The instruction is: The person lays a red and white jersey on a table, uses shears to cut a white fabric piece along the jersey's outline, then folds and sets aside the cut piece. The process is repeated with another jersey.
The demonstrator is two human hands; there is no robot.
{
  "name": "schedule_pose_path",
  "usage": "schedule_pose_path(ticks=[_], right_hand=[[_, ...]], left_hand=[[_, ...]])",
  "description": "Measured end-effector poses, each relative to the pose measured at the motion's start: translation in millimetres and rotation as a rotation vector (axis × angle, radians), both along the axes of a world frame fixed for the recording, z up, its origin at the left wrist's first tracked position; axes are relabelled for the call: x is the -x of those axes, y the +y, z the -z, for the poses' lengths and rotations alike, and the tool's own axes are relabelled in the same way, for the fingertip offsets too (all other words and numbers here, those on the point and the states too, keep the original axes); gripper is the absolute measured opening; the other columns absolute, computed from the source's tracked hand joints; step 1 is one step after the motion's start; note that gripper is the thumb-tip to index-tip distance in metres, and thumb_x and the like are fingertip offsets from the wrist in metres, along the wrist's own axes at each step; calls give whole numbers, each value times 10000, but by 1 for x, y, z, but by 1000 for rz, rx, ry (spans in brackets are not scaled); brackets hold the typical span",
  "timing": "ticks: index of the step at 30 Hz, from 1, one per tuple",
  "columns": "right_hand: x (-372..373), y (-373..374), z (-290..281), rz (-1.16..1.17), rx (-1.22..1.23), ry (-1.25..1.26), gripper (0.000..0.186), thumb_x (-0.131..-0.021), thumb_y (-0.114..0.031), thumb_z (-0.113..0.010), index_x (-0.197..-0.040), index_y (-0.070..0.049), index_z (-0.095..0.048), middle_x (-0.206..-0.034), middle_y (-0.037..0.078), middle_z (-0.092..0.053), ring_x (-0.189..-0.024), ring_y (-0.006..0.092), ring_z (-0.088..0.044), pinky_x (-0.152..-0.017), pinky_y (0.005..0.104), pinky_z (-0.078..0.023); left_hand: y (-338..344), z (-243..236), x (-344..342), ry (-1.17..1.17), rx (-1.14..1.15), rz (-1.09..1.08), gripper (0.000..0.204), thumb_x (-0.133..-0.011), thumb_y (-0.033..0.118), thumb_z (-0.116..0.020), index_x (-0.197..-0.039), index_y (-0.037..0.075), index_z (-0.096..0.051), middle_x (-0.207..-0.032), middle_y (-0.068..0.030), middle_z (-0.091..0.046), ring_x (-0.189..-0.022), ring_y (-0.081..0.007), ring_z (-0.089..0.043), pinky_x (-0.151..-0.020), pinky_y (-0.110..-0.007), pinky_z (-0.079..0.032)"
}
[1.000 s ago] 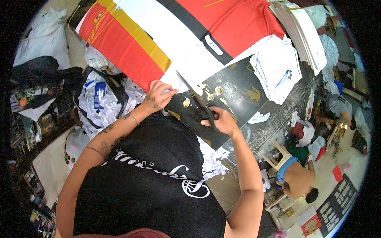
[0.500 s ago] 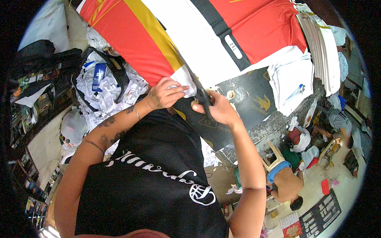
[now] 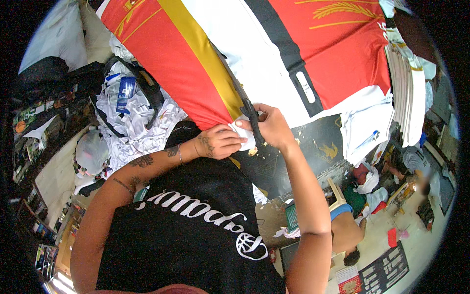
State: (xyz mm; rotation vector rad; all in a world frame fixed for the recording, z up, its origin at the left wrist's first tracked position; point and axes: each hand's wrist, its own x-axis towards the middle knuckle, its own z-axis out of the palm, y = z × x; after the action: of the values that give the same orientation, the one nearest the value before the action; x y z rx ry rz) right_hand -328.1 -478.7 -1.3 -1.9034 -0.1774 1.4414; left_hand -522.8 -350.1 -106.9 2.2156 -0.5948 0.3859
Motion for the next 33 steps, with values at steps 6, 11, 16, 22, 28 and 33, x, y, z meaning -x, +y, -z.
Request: schedule_pose_path(ticks=[6, 11, 16, 22, 28, 33], right_hand=[[-22, 43, 2, 46, -48, -58, 675, -762, -483, -928, -1160, 23, -723, -679, -4, -620, -590, 73, -521, -522, 263, -383], [-35, 83, -7, -29, 76, -20, 656, -770, -502, -919, -1151, -4, -730, -696, -10, -627, -606, 88, -544, -554, 266, -427], [-56, 127, -11, -10, 73, 7, 746, -731, -501, -948, -1192, 31, -699, -784, 35, -661, -679, 97, -576, -606, 256, -452], [-65, 148, -3, -65, -30, -30, 818, -743, -523, -933, -1237, 65, -652, -846, 49, -673, -727, 109, -577, -632, 267, -460], [-74, 174, -8, 21, 87, 91, 638, -774, -380, -950, -1184, 29, -683, -807, -18, -651, -703, 61, -545, -634, 248, -454], [-82, 203, -6, -4, -99, -97, 631, -778, -392, -946, -1200, -5, -681, -680, -34, -598, -583, 54, -524, -532, 223, -377]], left_hand=[[54, -37, -35, 181, 217, 154, 337, -790, 128, -721, -1119, 59, -697, -1192, -67, -714, -1055, -240, -661, -954, -420, -512], [178, -43, -73, 313, -230, -549, 477, -871, 269, -705, -1325, 124, -681, -1468, -180, -552, -1351, -373, -496, -1109, -557, -382], [216, -37, -83, 279, -344, -237, 584, -801, 308, -672, -1375, 200, -673, -1554, -136, -496, -1402, -328, -455, -1120, -514, -344], [221, -28, -82, 282, -216, -138, 568, -757, 259, -661, -1320, 181, -689, -1502, -100, -559, -1353, -288, -516, -1081, -483, -395], [227, -18, -80, 224, -168, -57, 418, -753, 249, -685, -1159, 163, -737, -1393, -40, -654, -1242, -234, -604, -1003, -416, -453], [228, -17, -83, 181, -107, -39, 364, -753, 204, -694, -1110, 149, -739, -1363, -17, -668, -1175, -190, -632, -946, -372, -493]])
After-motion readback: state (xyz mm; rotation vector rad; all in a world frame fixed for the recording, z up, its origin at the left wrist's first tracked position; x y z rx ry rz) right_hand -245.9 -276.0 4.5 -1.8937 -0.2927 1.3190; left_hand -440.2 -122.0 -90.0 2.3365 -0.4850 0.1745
